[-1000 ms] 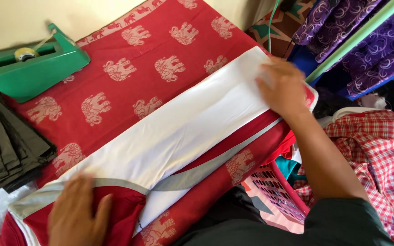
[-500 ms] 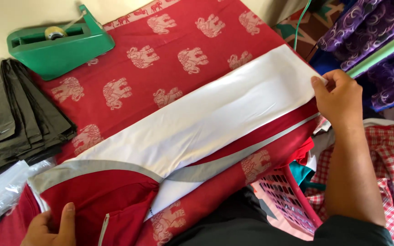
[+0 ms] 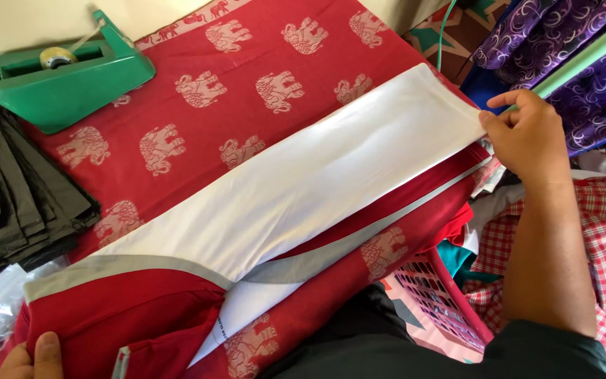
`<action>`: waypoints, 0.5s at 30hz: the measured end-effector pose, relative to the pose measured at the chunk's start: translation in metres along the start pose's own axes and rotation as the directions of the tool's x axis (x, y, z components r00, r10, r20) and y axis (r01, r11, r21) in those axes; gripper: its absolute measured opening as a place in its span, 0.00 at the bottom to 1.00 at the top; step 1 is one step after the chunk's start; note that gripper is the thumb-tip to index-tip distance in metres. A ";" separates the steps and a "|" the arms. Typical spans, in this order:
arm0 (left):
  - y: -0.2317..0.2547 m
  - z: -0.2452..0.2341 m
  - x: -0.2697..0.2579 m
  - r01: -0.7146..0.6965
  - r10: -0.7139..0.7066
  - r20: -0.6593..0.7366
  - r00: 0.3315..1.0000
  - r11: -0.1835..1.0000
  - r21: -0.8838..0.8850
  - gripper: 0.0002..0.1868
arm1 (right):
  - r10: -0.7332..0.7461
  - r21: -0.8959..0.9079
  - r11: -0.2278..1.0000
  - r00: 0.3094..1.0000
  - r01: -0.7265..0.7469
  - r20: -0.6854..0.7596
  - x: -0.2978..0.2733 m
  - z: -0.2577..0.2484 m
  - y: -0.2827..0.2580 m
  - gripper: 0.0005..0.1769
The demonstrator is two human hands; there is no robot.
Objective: Folding a white and red polo shirt on a table.
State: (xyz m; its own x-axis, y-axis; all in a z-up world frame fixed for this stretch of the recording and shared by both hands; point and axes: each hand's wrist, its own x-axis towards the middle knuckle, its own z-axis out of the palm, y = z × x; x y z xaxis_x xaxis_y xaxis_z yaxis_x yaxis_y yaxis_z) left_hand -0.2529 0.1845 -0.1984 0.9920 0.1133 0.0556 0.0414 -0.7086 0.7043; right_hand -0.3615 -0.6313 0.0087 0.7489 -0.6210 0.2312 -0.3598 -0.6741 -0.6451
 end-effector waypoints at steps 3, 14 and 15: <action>0.003 -0.002 0.018 0.069 -0.049 0.140 0.989 0.987 -0.144 0.17 | 0.007 -0.104 0.995 0.999 -0.003 0.034 -0.002 0.002 0.009 0.12; 0.098 0.002 0.009 0.106 -0.112 0.050 0.992 0.989 0.103 0.22 | -0.287 -0.250 0.937 0.947 0.245 -0.148 0.002 0.027 -0.013 0.15; 0.139 -0.008 0.009 0.162 -0.187 0.101 0.977 0.963 0.216 0.28 | -0.401 -0.241 0.902 0.901 0.357 -0.167 0.004 0.032 -0.020 0.13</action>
State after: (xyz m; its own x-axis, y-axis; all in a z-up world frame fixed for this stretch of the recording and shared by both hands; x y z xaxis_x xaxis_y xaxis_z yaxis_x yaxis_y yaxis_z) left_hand -0.2392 0.0927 -0.0943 0.9735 0.1734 -0.1488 0.2267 -0.8144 0.5341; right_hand -0.3331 -0.6073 -0.0009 0.7261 -0.3560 0.5882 -0.1919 -0.9265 -0.3238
